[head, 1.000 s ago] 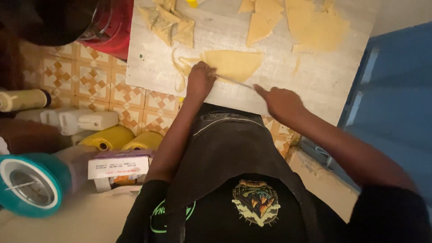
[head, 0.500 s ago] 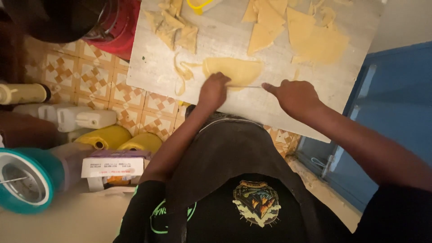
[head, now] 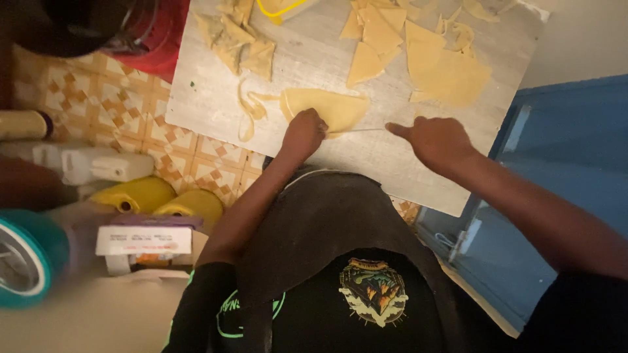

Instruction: The person prepares samosas by cutting a sheet of dough into triangles using a knife. They then scoop a filling from a yellow container with a spoon and place it onto the dough triangles. The person folds the dough over the filling to form a triangular pocket and seals the edges by hand.

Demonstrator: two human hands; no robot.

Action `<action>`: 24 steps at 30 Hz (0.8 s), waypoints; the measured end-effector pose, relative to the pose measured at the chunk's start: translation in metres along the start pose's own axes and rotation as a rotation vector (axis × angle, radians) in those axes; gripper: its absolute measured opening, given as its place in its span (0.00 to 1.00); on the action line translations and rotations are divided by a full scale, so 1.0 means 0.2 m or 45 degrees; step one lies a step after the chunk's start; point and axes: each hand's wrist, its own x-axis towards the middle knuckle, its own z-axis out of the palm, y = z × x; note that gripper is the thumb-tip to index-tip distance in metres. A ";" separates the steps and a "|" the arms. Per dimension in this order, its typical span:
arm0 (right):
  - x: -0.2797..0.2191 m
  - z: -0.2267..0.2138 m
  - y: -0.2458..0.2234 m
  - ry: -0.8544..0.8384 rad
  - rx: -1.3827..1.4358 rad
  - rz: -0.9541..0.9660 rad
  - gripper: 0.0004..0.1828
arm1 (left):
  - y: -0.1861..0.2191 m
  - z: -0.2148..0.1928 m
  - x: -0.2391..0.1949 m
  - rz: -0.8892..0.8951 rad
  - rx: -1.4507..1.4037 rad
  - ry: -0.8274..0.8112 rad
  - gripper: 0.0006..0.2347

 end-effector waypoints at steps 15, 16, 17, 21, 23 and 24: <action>0.07 -0.17 0.17 0.049 -0.618 -0.106 0.28 | 0.04 -0.04 -0.07 0.145 0.198 -0.028 0.06; 0.06 -0.17 0.18 0.038 -0.596 -0.068 0.26 | 0.05 -0.05 -0.07 0.146 0.160 -0.025 0.08; 0.05 -0.16 0.18 0.026 -0.573 -0.029 0.25 | 0.05 -0.06 -0.08 0.146 0.122 -0.023 0.09; 0.01 -0.15 0.27 -0.025 -0.470 0.158 0.19 | 0.00 -0.09 -0.13 0.423 -0.027 0.080 0.11; -0.01 -0.03 0.35 0.024 -0.712 0.238 0.36 | 0.05 -0.19 -0.17 0.420 0.118 -0.137 0.11; -0.03 -0.01 0.33 0.016 -0.702 0.245 0.36 | 0.02 -0.20 -0.18 0.427 0.121 -0.150 0.11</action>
